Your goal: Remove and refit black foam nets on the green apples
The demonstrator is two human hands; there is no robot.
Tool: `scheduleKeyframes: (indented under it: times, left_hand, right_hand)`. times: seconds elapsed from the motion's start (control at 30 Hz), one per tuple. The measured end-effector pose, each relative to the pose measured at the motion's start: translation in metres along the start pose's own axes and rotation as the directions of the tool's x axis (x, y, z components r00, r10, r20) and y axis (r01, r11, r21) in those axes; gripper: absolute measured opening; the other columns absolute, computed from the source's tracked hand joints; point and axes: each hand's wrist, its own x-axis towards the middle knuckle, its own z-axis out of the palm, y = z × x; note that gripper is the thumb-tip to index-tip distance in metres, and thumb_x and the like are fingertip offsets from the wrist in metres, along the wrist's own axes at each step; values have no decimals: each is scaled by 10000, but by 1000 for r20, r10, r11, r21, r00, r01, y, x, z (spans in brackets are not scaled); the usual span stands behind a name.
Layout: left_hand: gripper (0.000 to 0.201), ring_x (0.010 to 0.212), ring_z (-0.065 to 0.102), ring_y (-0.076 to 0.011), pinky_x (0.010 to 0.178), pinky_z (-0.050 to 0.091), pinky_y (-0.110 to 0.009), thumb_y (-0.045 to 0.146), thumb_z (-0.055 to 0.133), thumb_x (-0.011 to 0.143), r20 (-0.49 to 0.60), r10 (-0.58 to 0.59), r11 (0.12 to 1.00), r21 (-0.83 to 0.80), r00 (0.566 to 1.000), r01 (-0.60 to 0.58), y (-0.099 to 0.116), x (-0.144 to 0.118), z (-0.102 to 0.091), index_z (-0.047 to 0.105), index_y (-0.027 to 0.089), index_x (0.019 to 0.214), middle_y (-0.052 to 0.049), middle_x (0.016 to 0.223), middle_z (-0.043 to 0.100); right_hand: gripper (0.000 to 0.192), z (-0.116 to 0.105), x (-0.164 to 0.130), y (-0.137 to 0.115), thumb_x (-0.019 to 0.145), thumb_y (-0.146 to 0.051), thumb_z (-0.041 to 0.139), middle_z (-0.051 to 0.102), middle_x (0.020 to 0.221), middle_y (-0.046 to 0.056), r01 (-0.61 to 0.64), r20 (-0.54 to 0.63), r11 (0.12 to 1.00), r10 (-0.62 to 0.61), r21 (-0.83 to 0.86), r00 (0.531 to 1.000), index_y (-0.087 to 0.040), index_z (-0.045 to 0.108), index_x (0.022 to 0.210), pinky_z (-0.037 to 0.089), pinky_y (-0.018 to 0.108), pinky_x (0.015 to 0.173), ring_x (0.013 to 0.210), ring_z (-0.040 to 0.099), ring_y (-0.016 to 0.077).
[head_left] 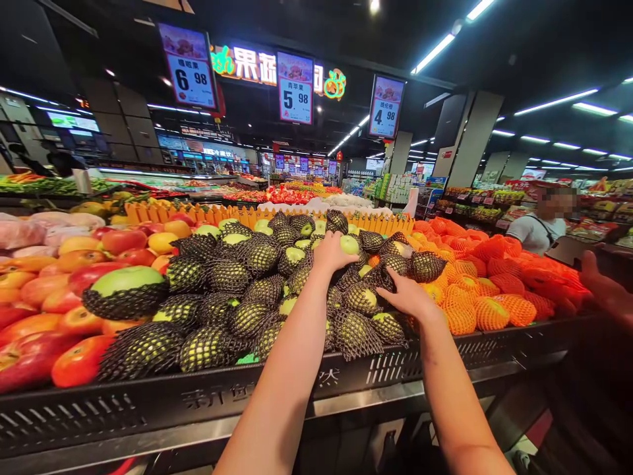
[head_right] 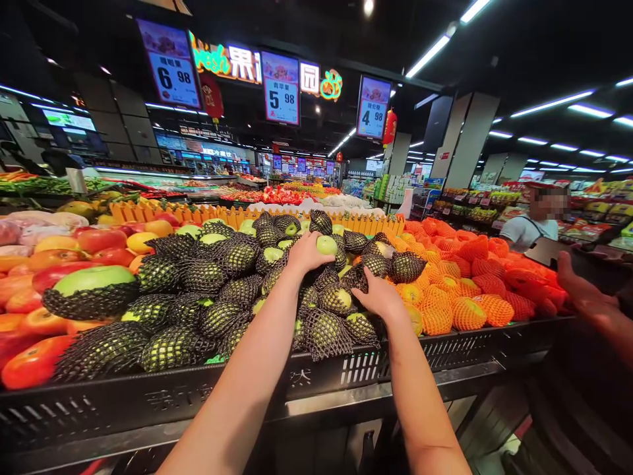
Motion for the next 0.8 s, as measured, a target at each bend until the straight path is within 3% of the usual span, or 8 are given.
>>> scheduleKeyframes:
  times: [0.1, 0.13, 0.2, 0.27, 0.37, 0.47, 0.63, 0.8]
  left_hand:
    - [658, 1079, 640, -329, 884, 541, -416, 559, 739, 667, 2, -5, 1000, 0, 1000, 5, 1, -1, -1, 575, 225, 1210, -124, 1272, 606]
    - [657, 1081, 639, -330, 880, 543, -417, 559, 741, 665, 7, -6, 1000, -1, 1000, 6, 1, -1, -1, 576, 226, 1206, -125, 1269, 606]
    - [663, 1077, 640, -335, 875, 546, -425, 558, 742, 663, 11, -7, 1000, -4, 1000, 7, 1, -1, -1, 574, 225, 1211, -126, 1261, 605]
    - [676, 1070, 642, -338, 875, 547, -433, 556, 739, 665, 0, 1, 1000, -1, 1000, -1, 1, -1, -1, 570, 220, 1226, -129, 1263, 599]
    - [686, 1071, 642, -336, 883, 546, -431, 550, 741, 664, -18, 11, 1000, 7, 1000, -11, 1, -1, 0, 568, 222, 1241, -127, 1264, 591]
    - [679, 1080, 638, -330, 890, 544, -422, 552, 748, 661, -10, 0, 1000, 6, 1000, 0, 1, -1, 0, 571, 239, 1237, -118, 1262, 592]
    - [685, 1088, 625, -332, 906, 534, -420, 542, 753, 662, -13, 14, 1000, 2, 1000, -14, 0, -1, 0, 568, 243, 1251, -117, 1253, 582]
    - [674, 1096, 588, -314, 973, 500, -408, 449, 794, 628, 84, 242, 970, -27, 967, -240, 1, -3, 0, 582, 284, 1246, -78, 1211, 557]
  right_hand:
    - [851, -16, 0, 10, 776, -366, 767, 538, 1488, 214, 157, -126, 988, -157, -15, 979, -99, 426, 1509, 419, 467, 1129, 1353, 536, 366]
    - [790, -23, 2, 11, 767, -347, 776, 555, 1478, 194, 216, -165, 976, -216, -18, 962, -109, 491, 1464, 421, 452, 1132, 1348, 542, 352]
    - [494, -33, 7, 10, 840, -321, 696, 683, 1332, 145, 290, -178, 957, -290, -26, 940, -143, 650, 1299, 481, 409, 1062, 1226, 640, 310]
    - [271, -39, 15, 6, 900, -228, 574, 781, 1111, 94, 296, -100, 953, -301, -56, 948, -174, 749, 1100, 535, 351, 929, 1019, 722, 258]
    - [292, -34, 30, -2, 804, -47, 543, 807, 892, 64, 273, 56, 955, -268, -120, 962, -181, 789, 886, 536, 298, 779, 815, 734, 228]
    - [304, -21, 42, -7, 679, 31, 580, 793, 777, 65, 294, 153, 942, -270, -160, 951, -175, 786, 765, 524, 286, 722, 758, 729, 240]
    - [515, -6, 56, -9, 575, 50, 628, 801, 946, 53, 409, 290, 889, -343, -207, 894, -217, 786, 986, 531, 284, 786, 915, 734, 267]
    - [769, 7, 67, -9, 519, 64, 661, 744, 1211, 111, 465, 372, 844, -355, -267, 858, -188, 675, 1246, 536, 297, 893, 1084, 707, 284]
